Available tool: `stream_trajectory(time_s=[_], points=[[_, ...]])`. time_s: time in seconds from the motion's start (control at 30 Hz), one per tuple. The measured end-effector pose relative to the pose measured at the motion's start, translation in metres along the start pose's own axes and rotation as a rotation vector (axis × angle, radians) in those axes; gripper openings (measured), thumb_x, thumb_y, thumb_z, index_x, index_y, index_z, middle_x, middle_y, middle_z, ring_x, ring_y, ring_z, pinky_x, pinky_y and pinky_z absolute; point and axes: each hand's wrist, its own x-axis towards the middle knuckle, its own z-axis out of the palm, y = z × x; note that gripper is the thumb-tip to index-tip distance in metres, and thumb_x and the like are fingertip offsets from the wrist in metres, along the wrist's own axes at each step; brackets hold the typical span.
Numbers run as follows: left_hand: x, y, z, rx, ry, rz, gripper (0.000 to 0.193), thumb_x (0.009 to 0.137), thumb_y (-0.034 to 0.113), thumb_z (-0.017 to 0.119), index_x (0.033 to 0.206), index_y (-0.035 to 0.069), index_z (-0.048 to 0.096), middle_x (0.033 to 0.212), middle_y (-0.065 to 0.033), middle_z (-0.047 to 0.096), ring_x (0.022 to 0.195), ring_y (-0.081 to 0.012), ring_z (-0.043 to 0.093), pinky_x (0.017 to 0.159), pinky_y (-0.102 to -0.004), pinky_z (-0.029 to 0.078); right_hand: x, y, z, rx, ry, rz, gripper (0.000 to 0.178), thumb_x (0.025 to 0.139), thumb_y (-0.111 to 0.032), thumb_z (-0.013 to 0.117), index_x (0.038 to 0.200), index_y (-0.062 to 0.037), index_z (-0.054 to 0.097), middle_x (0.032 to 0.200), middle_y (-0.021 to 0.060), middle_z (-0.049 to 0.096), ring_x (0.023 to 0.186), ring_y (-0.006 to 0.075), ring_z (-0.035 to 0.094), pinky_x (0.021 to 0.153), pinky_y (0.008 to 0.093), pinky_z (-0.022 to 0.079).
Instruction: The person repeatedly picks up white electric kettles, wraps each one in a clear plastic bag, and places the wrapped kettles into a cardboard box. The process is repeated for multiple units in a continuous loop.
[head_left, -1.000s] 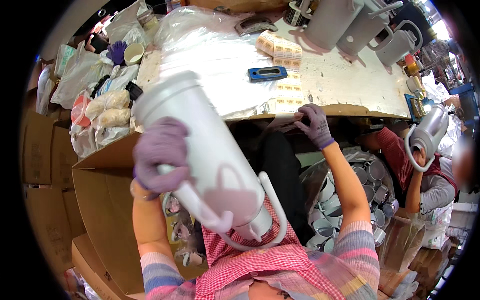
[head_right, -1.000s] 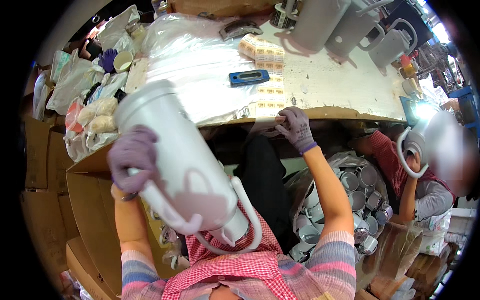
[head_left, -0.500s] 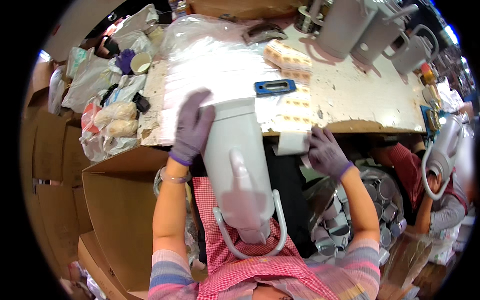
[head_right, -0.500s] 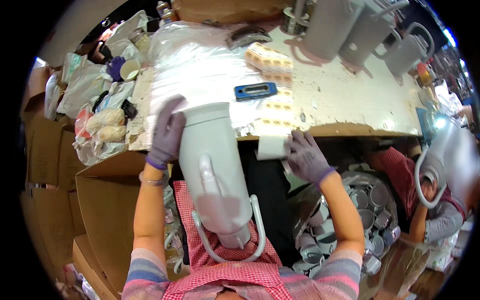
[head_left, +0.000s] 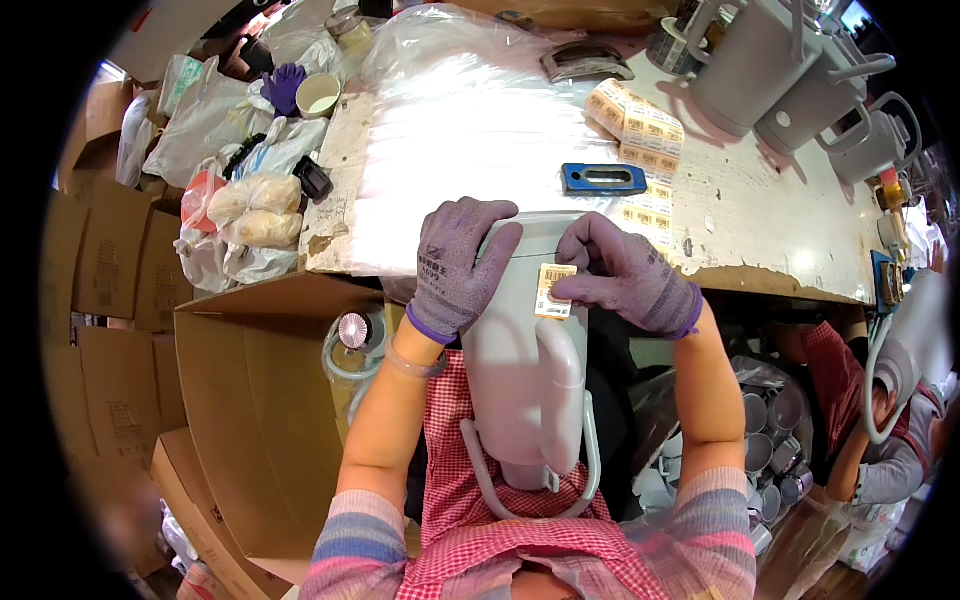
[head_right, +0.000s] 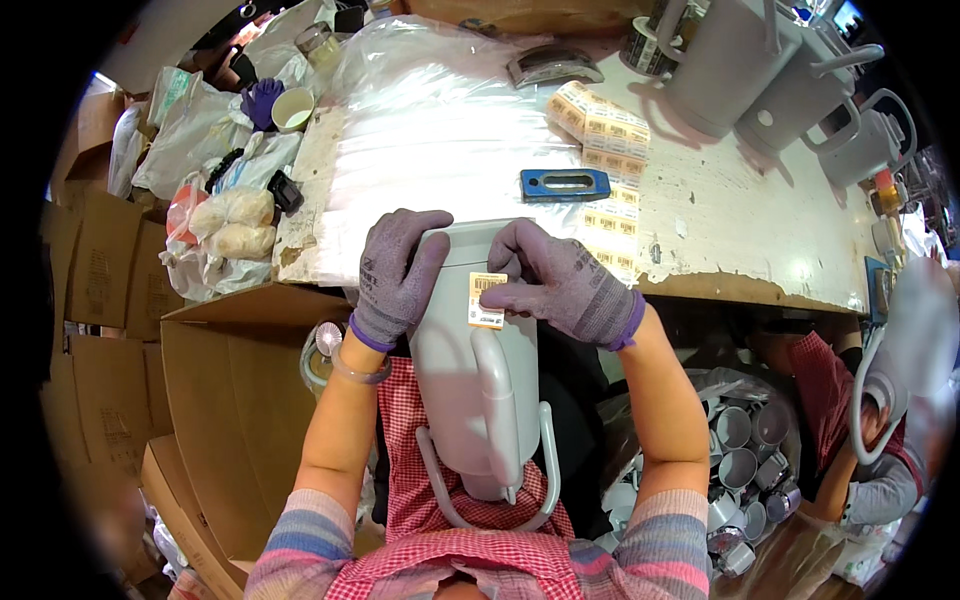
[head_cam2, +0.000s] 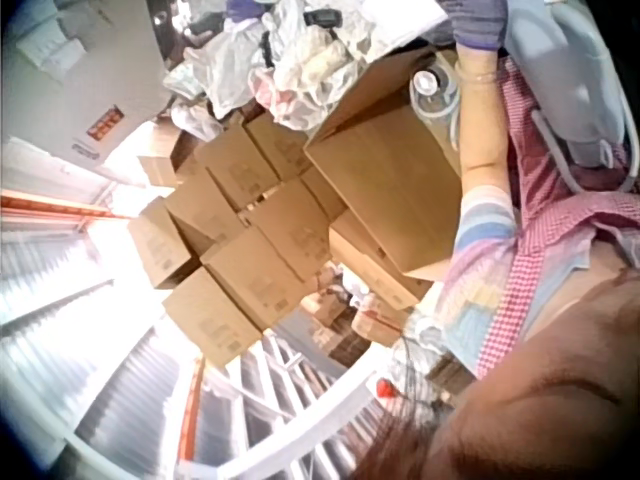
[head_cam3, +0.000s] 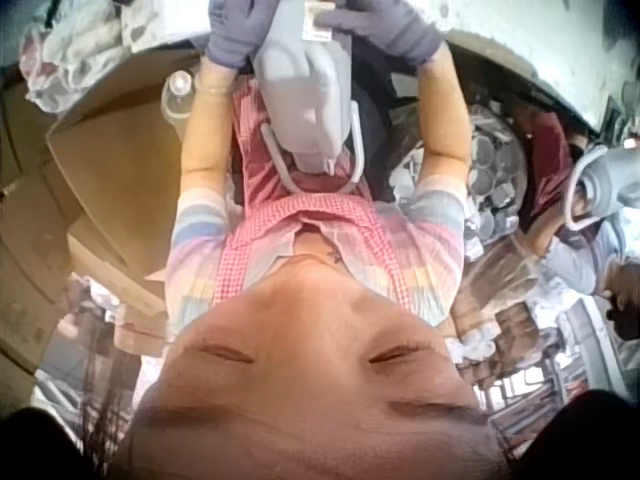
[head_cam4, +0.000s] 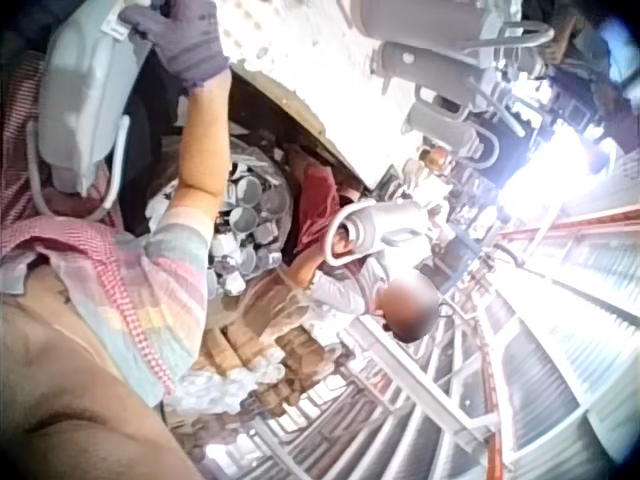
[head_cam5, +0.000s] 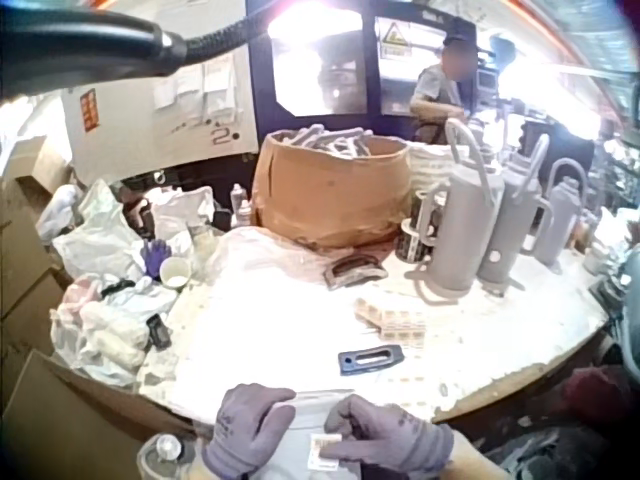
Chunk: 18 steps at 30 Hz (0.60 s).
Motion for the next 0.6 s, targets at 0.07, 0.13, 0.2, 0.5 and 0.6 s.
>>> stream_trajectory(time_s=[0.07, 0.13, 0.2, 0.5, 0.6], points=[[0.000, -0.002, -0.001, -0.007, -0.002, -0.002, 0.017, 0.087, 0.018, 0.067, 0.102, 0.008, 0.068, 0.090, -0.0098, 0.065, 0.084, -0.0300, 0.059, 0.081, -0.0401, 0.043, 0.006, -0.006, -0.003, -0.079, -0.029, 0.007, 0.032, 0.087, -0.016, 0.077, 0.102, -0.0024, 0.052, 0.076, 0.0041, 0.060, 0.069, 0.0093, 0.059, 0.067, 0.0256, 0.051], [0.000, -0.004, -0.003, -0.013, -0.008, -0.009, 0.017, 0.086, 0.017, 0.068, 0.101, 0.008, 0.068, 0.090, -0.0095, 0.065, 0.084, -0.0300, 0.059, 0.081, -0.0402, 0.043, 0.012, -0.017, -0.003, -0.127, -0.053, 0.041, 0.031, 0.086, -0.017, 0.077, 0.098, -0.0024, 0.052, 0.074, 0.0049, 0.059, 0.069, 0.0108, 0.061, 0.066, 0.0275, 0.051], [0.000, -0.006, -0.005, -0.019, -0.009, -0.029, 0.017, 0.086, 0.017, 0.068, 0.100, 0.008, 0.068, 0.090, -0.0093, 0.065, 0.084, -0.0300, 0.059, 0.081, -0.0402, 0.043, 0.018, -0.019, -0.003, -0.179, -0.074, 0.012, 0.031, 0.086, -0.017, 0.077, 0.098, -0.0026, 0.052, 0.074, 0.0049, 0.060, 0.069, 0.0112, 0.061, 0.065, 0.0283, 0.051], [-0.002, -0.015, -0.005, -0.043, 0.011, -0.018, 0.019, 0.083, 0.018, 0.071, 0.099, 0.008, 0.068, 0.088, -0.0089, 0.065, 0.084, -0.0305, 0.059, 0.081, -0.0406, 0.043, 0.019, -0.032, 0.008, -0.452, -0.006, -0.023, 0.037, 0.083, -0.018, 0.080, 0.098, -0.0043, 0.050, 0.078, 0.0064, 0.058, 0.071, 0.0163, 0.061, 0.068, 0.0314, 0.052], [-0.002, -0.012, -0.010, -0.022, -0.048, -0.031, 0.032, 0.077, 0.026, 0.077, 0.102, 0.007, 0.067, 0.092, -0.0103, 0.064, 0.086, -0.0306, 0.059, 0.083, -0.0412, 0.044, 0.023, -0.045, 0.011, -0.722, 0.043, 0.029, 0.044, 0.076, -0.021, 0.084, 0.101, -0.0045, 0.051, 0.079, 0.0107, 0.061, 0.073, 0.0260, 0.063, 0.070, 0.0357, 0.051]])
